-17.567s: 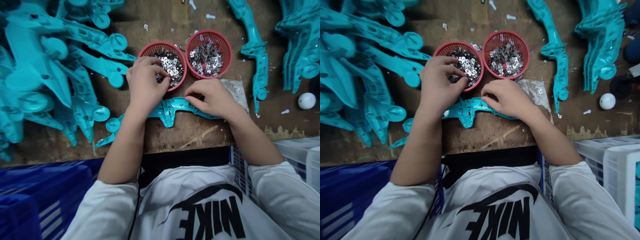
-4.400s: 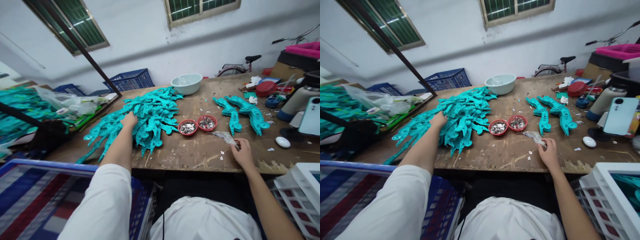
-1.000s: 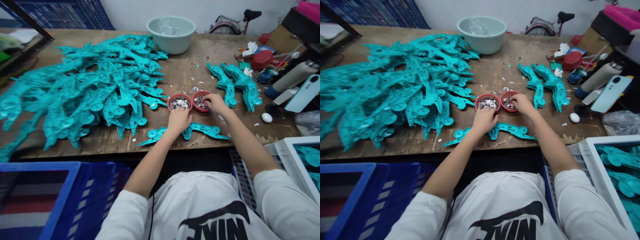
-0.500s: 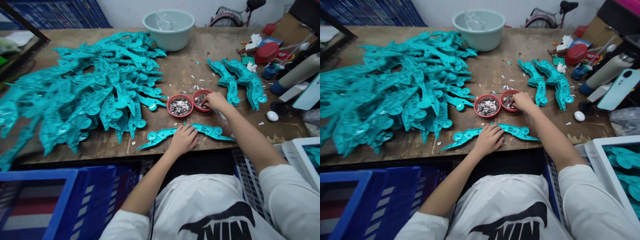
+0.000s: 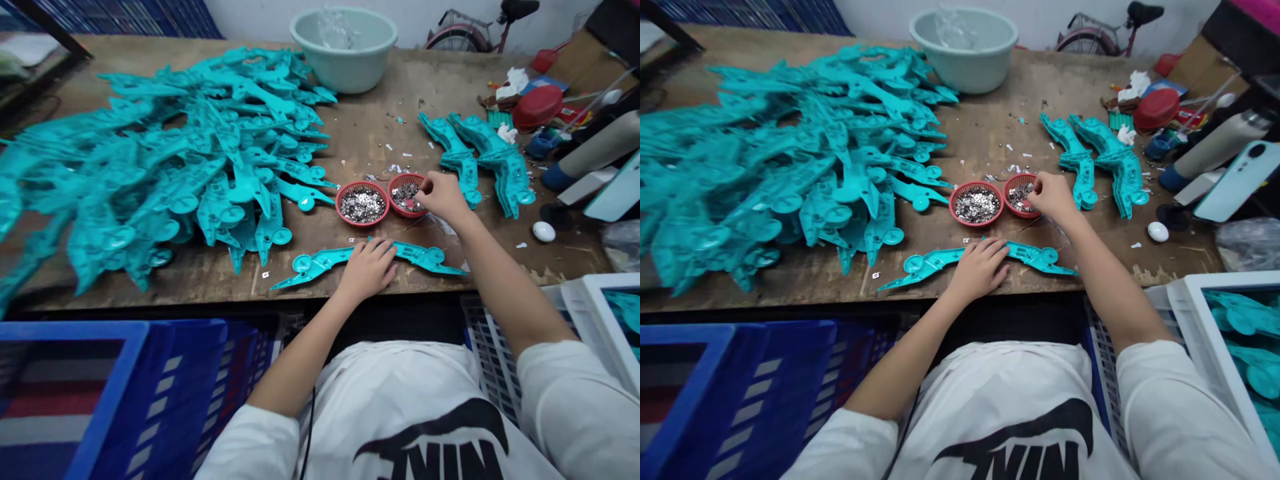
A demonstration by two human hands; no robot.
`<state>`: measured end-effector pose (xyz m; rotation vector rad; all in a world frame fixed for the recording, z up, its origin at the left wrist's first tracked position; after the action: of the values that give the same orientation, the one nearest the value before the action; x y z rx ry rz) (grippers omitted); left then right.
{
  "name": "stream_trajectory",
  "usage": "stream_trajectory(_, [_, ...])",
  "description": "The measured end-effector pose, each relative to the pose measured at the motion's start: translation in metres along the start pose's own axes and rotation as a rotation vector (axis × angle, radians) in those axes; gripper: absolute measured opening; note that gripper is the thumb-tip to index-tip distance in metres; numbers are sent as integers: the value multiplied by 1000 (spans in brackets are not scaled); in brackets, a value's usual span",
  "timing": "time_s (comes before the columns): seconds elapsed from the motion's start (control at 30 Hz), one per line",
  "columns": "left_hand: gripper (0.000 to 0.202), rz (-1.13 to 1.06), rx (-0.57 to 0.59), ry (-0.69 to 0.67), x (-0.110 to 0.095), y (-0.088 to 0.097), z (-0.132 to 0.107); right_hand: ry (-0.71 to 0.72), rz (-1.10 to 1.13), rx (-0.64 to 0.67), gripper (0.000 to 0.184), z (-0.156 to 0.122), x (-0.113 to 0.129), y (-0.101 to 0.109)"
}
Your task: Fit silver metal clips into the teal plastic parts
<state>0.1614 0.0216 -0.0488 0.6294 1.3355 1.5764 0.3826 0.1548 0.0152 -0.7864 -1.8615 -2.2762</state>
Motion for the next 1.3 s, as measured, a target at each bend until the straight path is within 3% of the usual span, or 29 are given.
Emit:
stream_trajectory(0.13, [44,3,-21,49,3,3,0,-13,221,14,13,-30,-5,9])
stream_trajectory(0.3, [46,-10,-27,83,4,3,0,55,269,276,26,-91,-1,-13])
stream_trajectory(0.43, [46,-18,-20,90,5,1,0,108,139,179,27,-116,-1,-12])
stream_trajectory(0.63, [46,-19,-23,94,6,3,1,109,114,288,29,-123,-1,-24])
stream_trajectory(0.87, [47,-16,-29,98,7,4,1,22,265,252,31,-126,-6,-21])
stream_trajectory(1.07, [46,-14,-34,88,7,6,1,82,250,238,39,-135,5,-18])
stream_trajectory(1.2, [46,-21,-31,87,9,6,2,-12,224,278,41,-139,0,-17])
stream_trajectory(1.3, [48,-24,-21,94,9,5,2,-72,179,299,29,-137,-7,-16])
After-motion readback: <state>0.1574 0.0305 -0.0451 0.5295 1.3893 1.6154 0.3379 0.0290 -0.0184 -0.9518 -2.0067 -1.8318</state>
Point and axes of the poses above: each hand's wrist, its own z-axis towards the middle knuckle, its own y-axis out of the back of the hand, x = y × z, the point moved 10 cm from there along z, towards the middle knuckle, and after that the axes turned 12 degrees about -y, right-handed, at the moved point
